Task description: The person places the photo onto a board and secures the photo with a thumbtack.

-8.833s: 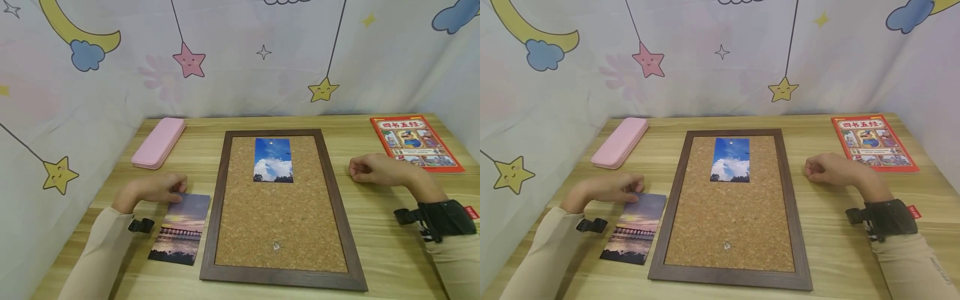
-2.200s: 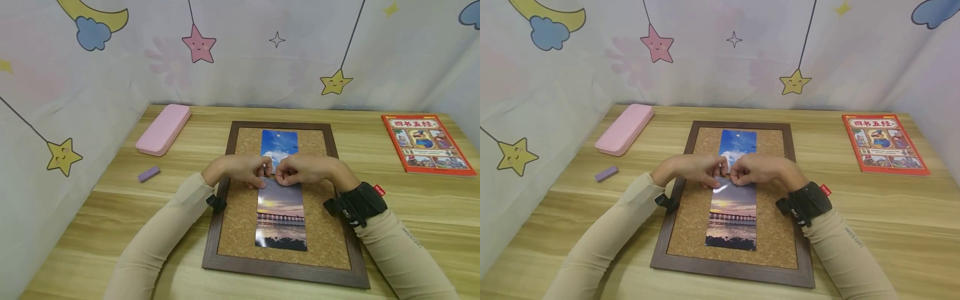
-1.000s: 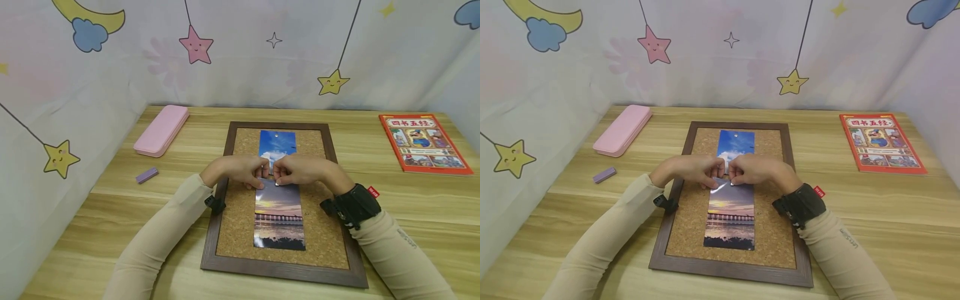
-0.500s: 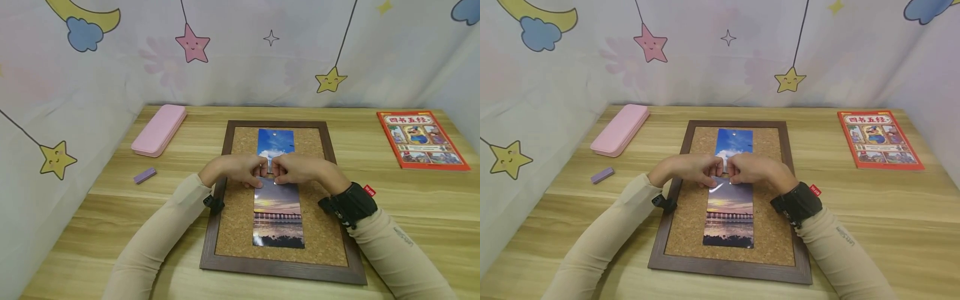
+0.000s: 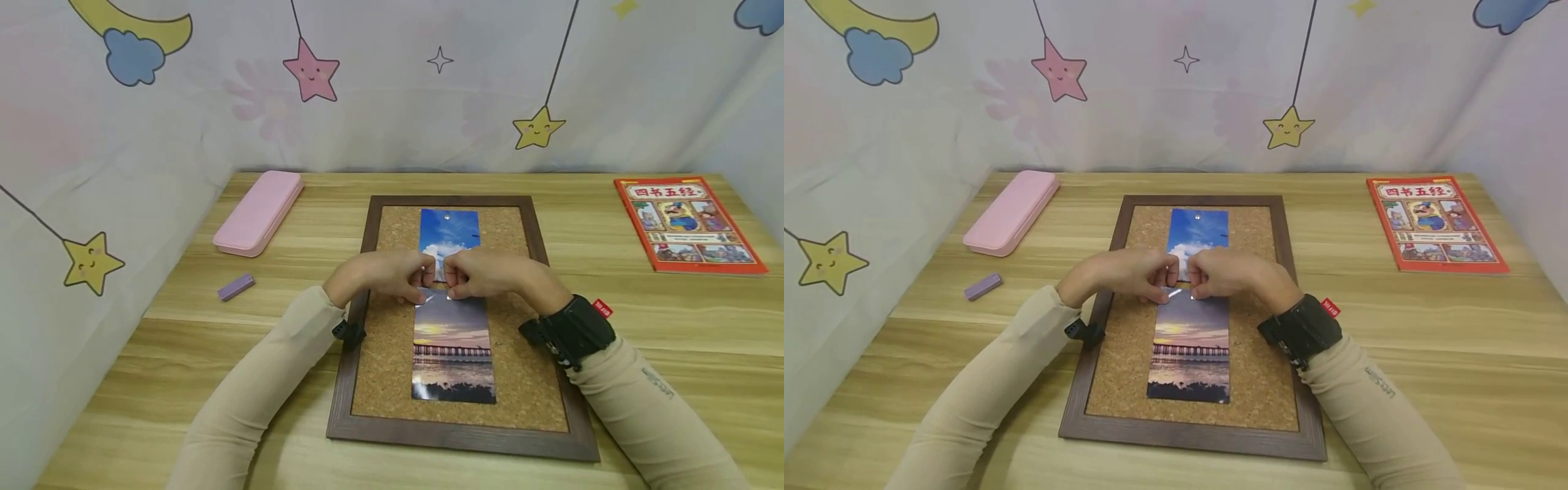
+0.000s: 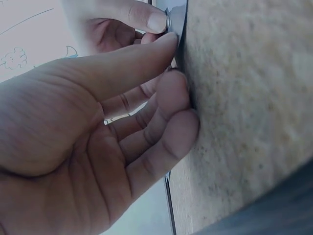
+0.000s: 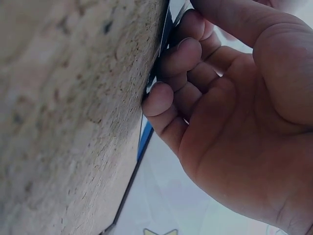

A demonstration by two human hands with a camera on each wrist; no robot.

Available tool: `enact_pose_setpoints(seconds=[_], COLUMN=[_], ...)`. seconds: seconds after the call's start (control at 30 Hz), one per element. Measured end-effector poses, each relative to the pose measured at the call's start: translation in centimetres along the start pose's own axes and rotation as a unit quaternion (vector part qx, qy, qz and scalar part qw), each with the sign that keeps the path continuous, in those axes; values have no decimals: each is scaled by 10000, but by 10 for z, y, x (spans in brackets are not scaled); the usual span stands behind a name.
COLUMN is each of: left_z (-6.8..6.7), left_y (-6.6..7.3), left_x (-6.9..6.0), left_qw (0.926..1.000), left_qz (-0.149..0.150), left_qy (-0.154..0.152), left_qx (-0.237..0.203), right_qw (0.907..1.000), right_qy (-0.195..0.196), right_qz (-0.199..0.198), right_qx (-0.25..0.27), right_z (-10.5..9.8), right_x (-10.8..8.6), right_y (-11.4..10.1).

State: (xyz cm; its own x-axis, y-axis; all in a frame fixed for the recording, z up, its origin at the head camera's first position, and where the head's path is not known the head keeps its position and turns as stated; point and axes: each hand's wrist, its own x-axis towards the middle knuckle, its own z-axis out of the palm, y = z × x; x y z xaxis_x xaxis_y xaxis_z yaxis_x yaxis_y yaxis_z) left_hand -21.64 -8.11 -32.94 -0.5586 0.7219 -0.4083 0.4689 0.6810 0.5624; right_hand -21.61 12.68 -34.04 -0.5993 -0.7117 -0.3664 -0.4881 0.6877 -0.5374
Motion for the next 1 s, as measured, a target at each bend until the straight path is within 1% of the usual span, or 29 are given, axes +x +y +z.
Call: enact_pose_setpoints(seconds=[0.17,0.4,0.5,0.73,0.87,1.0], left_z=[1,1,1,-3,-7,-11], left_y=[-1,-4,-4,-5,-7,-10], left_x=[-1,-1,-1,-3,-7,-10], left_qw=[9999,9998,9997,9992,9990,9989], left_qz=[-67,-7,12,122,216,258], left_qy=[88,111,121,194,170,146], left_qx=[92,180,229,335,351,374], right_qw=[10000,9998,9996,9973,9969,9968], right_qy=[-40,-37,-53,-164,-236,-204], right_qz=[-22,-91,-203,-690,-730,-749], right_qx=[83,158,167,177,177,211], right_z=[0,0,0,-5,-9,-14], right_x=[1,0,0,-4,-9,-13], right_y=[1,1,3,5,7,10])
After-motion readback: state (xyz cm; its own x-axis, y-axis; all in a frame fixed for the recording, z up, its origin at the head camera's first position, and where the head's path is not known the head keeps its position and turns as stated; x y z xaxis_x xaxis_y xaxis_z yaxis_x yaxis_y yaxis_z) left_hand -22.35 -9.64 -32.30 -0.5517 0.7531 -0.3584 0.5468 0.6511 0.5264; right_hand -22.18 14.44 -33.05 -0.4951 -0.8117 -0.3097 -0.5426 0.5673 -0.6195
